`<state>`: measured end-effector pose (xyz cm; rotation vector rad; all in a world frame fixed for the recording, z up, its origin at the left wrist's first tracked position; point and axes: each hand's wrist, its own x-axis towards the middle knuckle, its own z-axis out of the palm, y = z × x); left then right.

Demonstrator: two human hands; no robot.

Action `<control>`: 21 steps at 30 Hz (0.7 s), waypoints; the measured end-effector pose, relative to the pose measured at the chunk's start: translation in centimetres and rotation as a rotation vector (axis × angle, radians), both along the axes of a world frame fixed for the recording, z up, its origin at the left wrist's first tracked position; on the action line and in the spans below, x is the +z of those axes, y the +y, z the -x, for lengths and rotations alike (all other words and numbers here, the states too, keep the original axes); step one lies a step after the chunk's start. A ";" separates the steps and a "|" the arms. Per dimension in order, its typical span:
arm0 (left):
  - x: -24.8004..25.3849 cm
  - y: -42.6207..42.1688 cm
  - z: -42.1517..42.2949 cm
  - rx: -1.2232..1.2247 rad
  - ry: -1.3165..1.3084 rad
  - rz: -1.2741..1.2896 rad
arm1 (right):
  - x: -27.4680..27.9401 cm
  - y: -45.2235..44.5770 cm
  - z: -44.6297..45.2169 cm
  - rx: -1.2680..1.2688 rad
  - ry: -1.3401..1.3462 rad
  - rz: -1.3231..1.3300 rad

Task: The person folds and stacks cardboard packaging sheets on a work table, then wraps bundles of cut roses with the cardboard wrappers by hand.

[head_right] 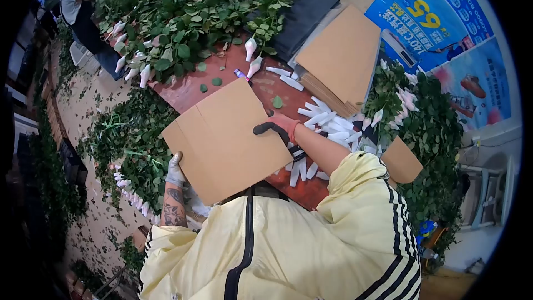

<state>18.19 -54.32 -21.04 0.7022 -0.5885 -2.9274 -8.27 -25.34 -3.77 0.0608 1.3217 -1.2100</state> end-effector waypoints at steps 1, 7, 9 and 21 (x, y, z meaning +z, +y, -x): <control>1.2 0.1 0.2 -0.003 -0.013 0.030 | 0.4 -0.2 -0.3 -0.004 -0.003 -0.006; 11.0 1.1 2.2 0.102 0.043 0.078 | 0.5 -1.4 -1.6 -0.164 0.232 0.034; 12.6 1.2 2.8 0.139 0.006 0.206 | -0.3 -1.4 -1.8 -0.166 0.438 0.046; 13.7 -0.5 5.3 -0.034 -0.028 0.503 | 1.8 -0.1 -3.5 -0.248 0.738 -0.131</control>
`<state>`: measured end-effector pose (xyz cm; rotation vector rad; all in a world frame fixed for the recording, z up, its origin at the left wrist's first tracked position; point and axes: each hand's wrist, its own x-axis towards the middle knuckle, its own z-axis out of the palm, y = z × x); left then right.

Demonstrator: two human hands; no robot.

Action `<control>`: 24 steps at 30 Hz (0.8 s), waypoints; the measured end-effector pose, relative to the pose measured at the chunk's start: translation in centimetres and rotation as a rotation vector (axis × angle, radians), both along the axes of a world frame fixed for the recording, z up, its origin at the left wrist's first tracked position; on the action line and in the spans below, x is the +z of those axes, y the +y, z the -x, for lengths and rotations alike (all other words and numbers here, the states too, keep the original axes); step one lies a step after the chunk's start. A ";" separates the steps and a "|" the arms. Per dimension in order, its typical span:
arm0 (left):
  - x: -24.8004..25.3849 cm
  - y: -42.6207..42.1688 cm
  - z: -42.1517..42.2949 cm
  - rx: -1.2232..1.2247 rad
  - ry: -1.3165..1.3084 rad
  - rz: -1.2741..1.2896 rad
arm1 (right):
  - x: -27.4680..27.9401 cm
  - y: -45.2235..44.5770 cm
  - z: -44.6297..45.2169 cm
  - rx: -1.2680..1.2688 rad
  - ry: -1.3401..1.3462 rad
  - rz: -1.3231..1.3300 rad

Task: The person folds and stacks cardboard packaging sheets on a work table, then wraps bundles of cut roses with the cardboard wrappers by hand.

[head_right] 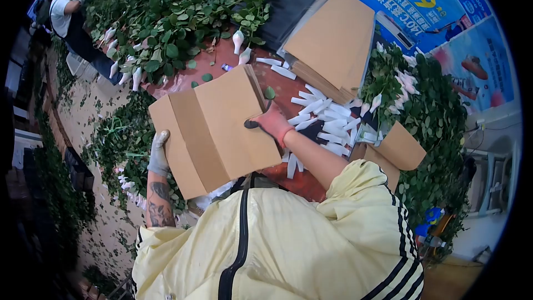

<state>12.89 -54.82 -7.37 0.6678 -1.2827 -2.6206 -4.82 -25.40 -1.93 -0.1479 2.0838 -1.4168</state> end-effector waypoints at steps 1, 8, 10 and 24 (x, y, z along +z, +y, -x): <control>-1.3 -0.7 0.1 -0.005 0.001 0.006 | 0.7 0.3 0.1 -0.035 -0.206 0.115; -1.3 1.3 2.0 0.023 0.063 -0.152 | -2.2 2.3 3.7 0.019 -0.322 0.378; 0.8 1.4 3.2 -0.033 0.011 0.009 | -1.8 2.1 4.4 -0.012 -0.176 0.256; 6.5 3.7 11.4 0.035 -0.011 0.593 | 0.9 1.9 3.4 -0.315 0.539 -0.436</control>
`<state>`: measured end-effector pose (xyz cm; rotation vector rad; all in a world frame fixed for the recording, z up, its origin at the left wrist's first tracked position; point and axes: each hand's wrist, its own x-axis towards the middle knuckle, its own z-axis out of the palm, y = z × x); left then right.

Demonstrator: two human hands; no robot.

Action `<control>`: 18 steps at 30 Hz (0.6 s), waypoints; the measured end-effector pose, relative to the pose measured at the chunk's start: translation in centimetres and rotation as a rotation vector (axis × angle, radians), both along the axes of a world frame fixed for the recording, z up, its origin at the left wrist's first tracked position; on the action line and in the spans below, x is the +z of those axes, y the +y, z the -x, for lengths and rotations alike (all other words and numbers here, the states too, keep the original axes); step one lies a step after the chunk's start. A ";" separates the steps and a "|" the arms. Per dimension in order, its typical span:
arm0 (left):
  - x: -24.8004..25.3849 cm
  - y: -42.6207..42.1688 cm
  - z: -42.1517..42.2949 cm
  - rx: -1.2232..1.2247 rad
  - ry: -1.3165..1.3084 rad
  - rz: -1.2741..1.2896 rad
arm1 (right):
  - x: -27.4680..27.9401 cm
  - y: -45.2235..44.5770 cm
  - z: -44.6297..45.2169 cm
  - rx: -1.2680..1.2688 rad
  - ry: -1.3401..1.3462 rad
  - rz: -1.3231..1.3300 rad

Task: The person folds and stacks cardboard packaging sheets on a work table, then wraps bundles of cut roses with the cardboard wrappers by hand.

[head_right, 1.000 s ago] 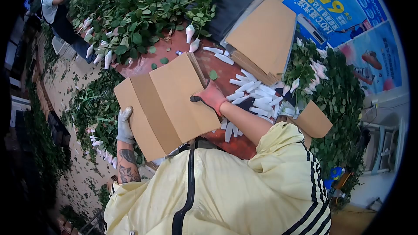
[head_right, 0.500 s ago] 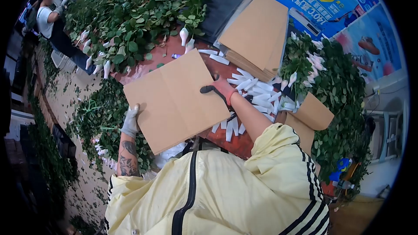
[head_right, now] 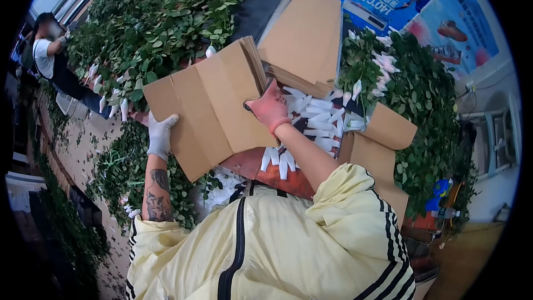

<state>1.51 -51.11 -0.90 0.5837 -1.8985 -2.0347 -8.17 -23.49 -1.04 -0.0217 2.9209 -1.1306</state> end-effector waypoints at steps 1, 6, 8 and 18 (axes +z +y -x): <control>0.2 0.4 -0.1 0.027 0.038 0.045 | 0.2 -0.1 -0.7 -0.021 0.028 -0.007; 3.5 4.1 -0.3 0.154 0.143 0.308 | 4.5 -1.6 -5.0 -0.081 0.007 0.053; 4.4 6.7 0.0 0.214 0.160 0.405 | 1.7 -3.2 -7.2 -0.047 0.269 0.017; 7.3 0.1 -3.5 -0.305 0.272 -0.204 | 5.2 5.8 -4.0 0.266 -0.049 0.783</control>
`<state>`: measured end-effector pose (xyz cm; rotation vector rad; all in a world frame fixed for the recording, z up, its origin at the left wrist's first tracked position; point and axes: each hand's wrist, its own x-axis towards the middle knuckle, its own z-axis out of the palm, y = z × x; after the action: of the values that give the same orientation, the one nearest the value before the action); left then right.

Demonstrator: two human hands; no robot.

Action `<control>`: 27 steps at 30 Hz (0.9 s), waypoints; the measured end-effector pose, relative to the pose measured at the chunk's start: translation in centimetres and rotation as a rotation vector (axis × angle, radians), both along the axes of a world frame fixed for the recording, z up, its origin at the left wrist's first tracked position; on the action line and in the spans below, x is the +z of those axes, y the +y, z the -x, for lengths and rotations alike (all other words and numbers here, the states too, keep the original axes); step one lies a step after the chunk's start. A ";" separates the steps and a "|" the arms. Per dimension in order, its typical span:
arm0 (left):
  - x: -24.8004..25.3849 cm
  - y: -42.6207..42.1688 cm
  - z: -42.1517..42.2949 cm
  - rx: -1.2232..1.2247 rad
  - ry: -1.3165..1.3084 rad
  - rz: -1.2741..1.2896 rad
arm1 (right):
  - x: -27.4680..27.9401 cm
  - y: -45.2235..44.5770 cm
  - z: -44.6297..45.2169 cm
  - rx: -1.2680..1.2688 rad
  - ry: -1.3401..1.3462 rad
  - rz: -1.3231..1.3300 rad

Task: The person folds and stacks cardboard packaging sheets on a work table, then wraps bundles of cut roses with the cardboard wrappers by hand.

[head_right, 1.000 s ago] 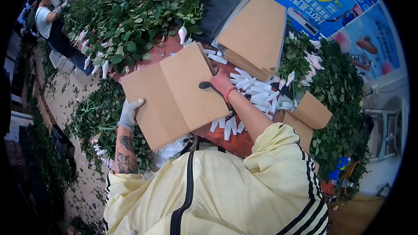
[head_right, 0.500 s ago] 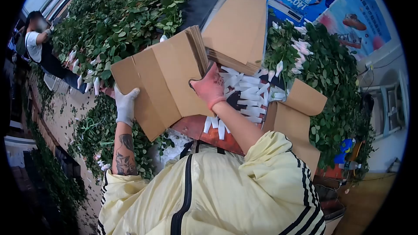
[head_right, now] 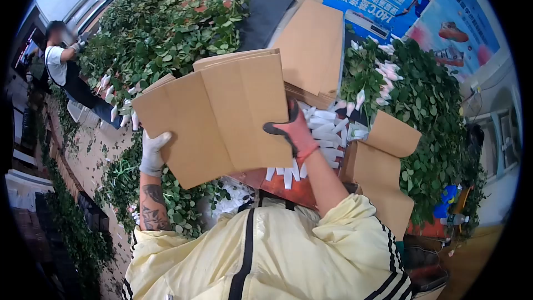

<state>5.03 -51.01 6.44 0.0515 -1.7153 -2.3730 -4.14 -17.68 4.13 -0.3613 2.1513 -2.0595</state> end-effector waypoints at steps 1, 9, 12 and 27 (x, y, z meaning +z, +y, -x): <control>0.3 -0.9 -0.1 0.011 0.007 0.009 | 0.8 0.1 0.2 0.106 -0.054 0.158; -6.0 -6.2 2.3 -0.178 0.110 -0.464 | 0.9 1.0 1.9 0.311 -0.431 0.687; -11.9 -6.9 4.2 -0.302 0.054 -0.724 | -2.5 1.0 2.4 0.350 -0.544 0.732; -17.9 -13.1 -1.6 0.053 -0.298 -0.749 | -6.0 1.7 6.3 0.083 -0.422 0.010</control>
<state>6.61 -64.06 -11.47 0.5760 -0.7930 -2.9258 -10.40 -15.95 -1.84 -0.0103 1.8427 -1.8953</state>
